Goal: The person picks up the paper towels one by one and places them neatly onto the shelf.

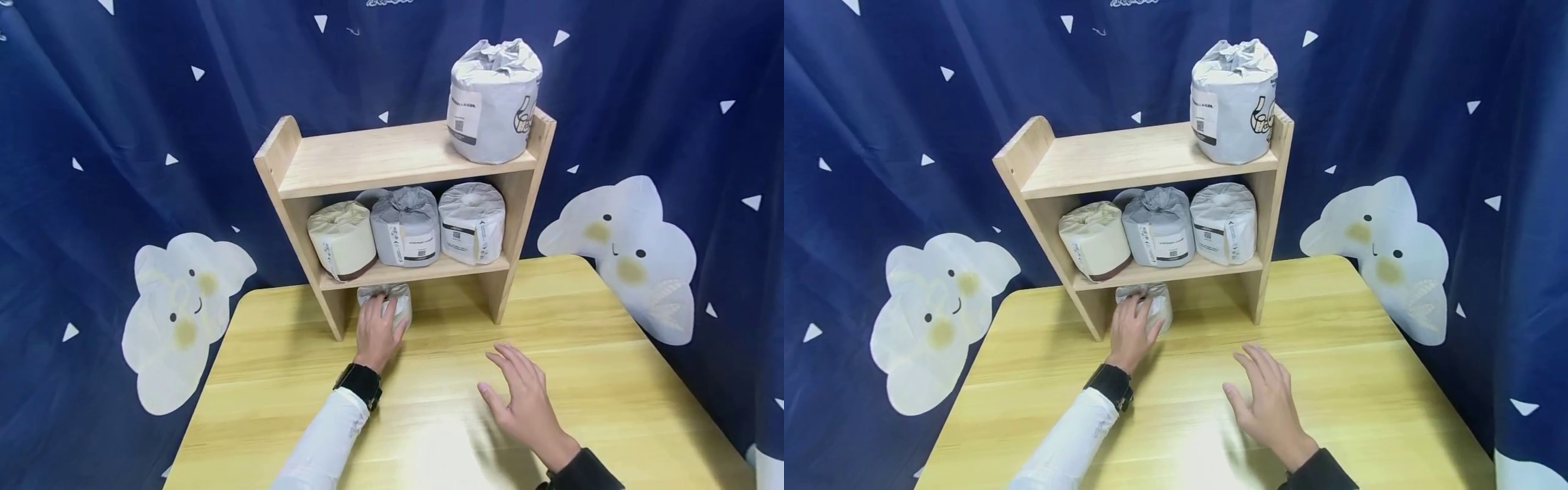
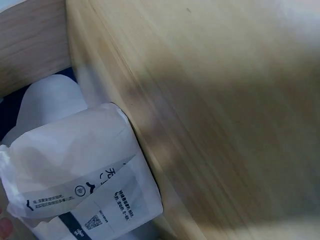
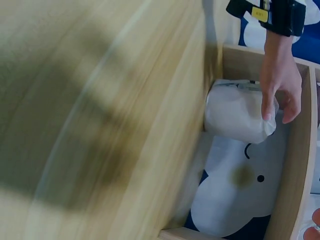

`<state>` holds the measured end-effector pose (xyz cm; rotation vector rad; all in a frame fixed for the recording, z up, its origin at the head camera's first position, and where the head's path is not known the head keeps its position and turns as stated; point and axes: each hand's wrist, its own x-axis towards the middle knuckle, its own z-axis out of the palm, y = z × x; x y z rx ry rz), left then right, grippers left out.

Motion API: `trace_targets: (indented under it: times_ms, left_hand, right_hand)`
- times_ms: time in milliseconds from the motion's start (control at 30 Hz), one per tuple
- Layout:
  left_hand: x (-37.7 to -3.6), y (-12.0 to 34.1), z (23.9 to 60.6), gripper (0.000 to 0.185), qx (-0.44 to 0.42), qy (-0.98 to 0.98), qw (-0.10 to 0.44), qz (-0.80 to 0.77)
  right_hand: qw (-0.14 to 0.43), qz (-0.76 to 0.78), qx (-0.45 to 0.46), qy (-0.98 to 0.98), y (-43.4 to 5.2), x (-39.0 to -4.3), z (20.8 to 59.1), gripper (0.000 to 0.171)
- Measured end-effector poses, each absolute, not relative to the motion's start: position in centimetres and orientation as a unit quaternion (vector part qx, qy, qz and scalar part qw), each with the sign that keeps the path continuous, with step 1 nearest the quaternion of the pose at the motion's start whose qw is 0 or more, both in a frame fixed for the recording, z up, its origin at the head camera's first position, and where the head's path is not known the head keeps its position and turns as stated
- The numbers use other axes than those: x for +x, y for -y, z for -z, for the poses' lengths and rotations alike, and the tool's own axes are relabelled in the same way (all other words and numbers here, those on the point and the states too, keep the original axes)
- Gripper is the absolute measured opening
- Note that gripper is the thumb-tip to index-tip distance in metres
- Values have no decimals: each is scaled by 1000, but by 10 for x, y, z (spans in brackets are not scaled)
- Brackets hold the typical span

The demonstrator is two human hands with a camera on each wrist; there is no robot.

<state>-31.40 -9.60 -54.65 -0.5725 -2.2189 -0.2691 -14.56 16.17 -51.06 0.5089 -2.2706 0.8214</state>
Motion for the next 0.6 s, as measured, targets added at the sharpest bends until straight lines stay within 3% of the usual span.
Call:
trace_targets:
  times_ms: [200, 367, 600]
  left_hand:
    - [-323, 91, 549, 57, -216, 897, 377, 83]
    - [-333, 86, 554, 59, -210, 896, 384, 69]
    - [-333, 85, 561, 56, -178, 922, 337, 62]
  right_hand:
    - [331, -318, 190, 868, -163, -140, 513, 47]
    - [325, -318, 182, 872, -165, -136, 515, 48]
    - [319, -313, 174, 878, -164, -132, 520, 49]
